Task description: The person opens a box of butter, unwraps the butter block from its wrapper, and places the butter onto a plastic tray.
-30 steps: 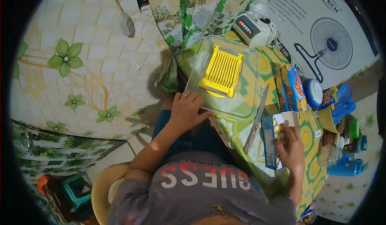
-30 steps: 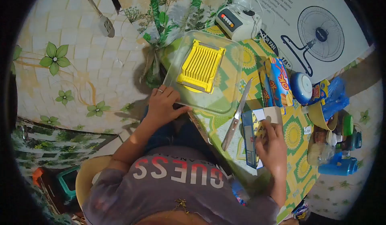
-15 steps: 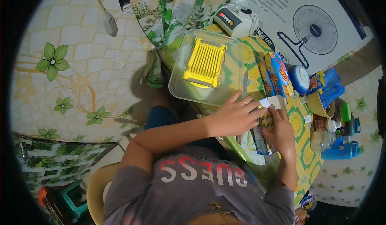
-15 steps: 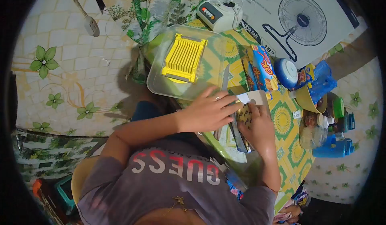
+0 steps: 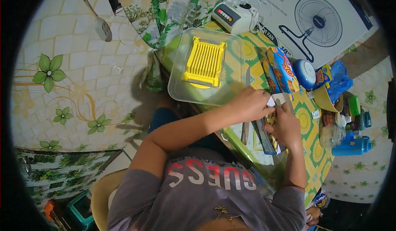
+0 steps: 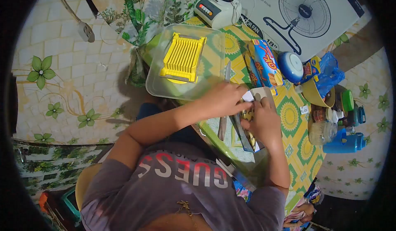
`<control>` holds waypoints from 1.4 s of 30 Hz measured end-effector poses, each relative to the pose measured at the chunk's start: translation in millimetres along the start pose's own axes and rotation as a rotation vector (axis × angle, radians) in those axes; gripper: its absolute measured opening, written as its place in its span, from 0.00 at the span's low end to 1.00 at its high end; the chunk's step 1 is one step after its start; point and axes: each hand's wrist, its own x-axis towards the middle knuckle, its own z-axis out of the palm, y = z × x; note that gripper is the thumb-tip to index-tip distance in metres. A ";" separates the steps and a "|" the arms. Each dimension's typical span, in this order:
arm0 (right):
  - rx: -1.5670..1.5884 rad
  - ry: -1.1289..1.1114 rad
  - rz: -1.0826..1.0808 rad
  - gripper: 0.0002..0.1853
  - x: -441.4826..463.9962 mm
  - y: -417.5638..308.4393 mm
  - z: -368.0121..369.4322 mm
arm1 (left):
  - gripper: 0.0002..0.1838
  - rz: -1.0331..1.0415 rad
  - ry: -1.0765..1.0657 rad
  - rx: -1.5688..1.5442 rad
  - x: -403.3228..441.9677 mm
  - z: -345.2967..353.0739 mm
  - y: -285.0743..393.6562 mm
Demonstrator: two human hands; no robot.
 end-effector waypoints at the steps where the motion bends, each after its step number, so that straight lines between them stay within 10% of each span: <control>1: 0.000 -0.001 -0.004 0.31 2.1 0.5 1.4 | 0.15 -0.008 0.047 -0.031 -2.1 -5.9 4.3; 11: 0.181 0.187 -0.013 0.29 7.8 2.7 -8.6 | 0.15 0.003 0.095 0.270 13.2 8.9 -21.4; 25: 0.826 0.606 -0.176 0.23 46.9 -10.6 -37.9 | 0.09 -0.310 0.063 -0.172 21.1 -31.5 -50.4; 31: 0.977 0.721 -0.365 0.20 63.0 -31.8 -58.8 | 0.28 -0.270 0.244 -0.574 -9.8 -63.5 -52.8; 35: 1.469 0.378 -0.346 0.22 59.3 -69.4 -57.4 | 0.38 -0.193 0.262 -0.933 -45.9 -109.7 -52.2; 42: 1.339 0.112 -0.388 0.26 82.8 -93.2 17.3 | 0.36 -0.387 0.191 -0.900 -84.8 -114.3 -63.6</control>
